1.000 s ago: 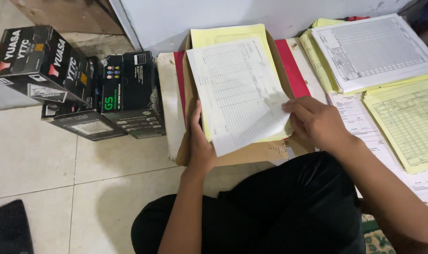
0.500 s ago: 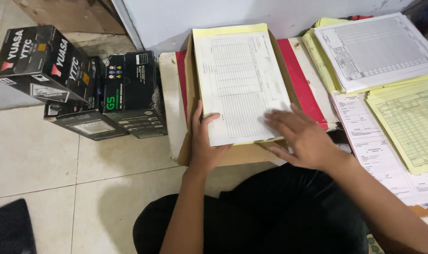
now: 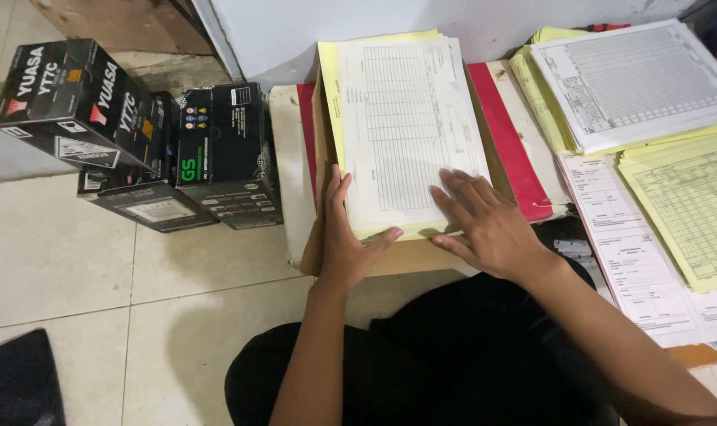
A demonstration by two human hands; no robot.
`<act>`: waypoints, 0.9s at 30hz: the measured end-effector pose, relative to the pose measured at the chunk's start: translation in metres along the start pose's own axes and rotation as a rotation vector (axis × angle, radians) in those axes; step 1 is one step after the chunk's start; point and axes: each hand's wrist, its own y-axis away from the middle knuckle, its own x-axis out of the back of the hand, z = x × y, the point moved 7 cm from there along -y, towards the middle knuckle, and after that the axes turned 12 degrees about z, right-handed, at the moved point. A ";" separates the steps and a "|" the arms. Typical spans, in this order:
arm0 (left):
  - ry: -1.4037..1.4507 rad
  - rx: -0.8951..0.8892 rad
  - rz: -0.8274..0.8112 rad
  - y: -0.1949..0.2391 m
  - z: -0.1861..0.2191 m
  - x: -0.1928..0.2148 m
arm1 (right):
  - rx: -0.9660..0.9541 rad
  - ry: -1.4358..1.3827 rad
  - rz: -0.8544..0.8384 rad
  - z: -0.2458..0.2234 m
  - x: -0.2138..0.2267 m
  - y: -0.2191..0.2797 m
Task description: Flipping through and sorting a stack of printed forms
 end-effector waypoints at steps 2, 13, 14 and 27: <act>-0.013 -0.004 -0.011 0.000 -0.001 -0.001 | -0.006 0.008 -0.006 0.001 -0.001 0.002; 0.056 0.012 0.009 -0.002 0.000 0.000 | -0.310 -0.263 0.127 0.068 -0.006 0.020; 0.056 0.010 0.007 -0.009 0.006 0.001 | -0.312 -0.262 0.129 0.073 -0.004 0.019; -0.329 0.248 0.055 -0.163 -0.113 -0.045 | -0.830 -0.645 -0.055 0.150 -0.051 -0.027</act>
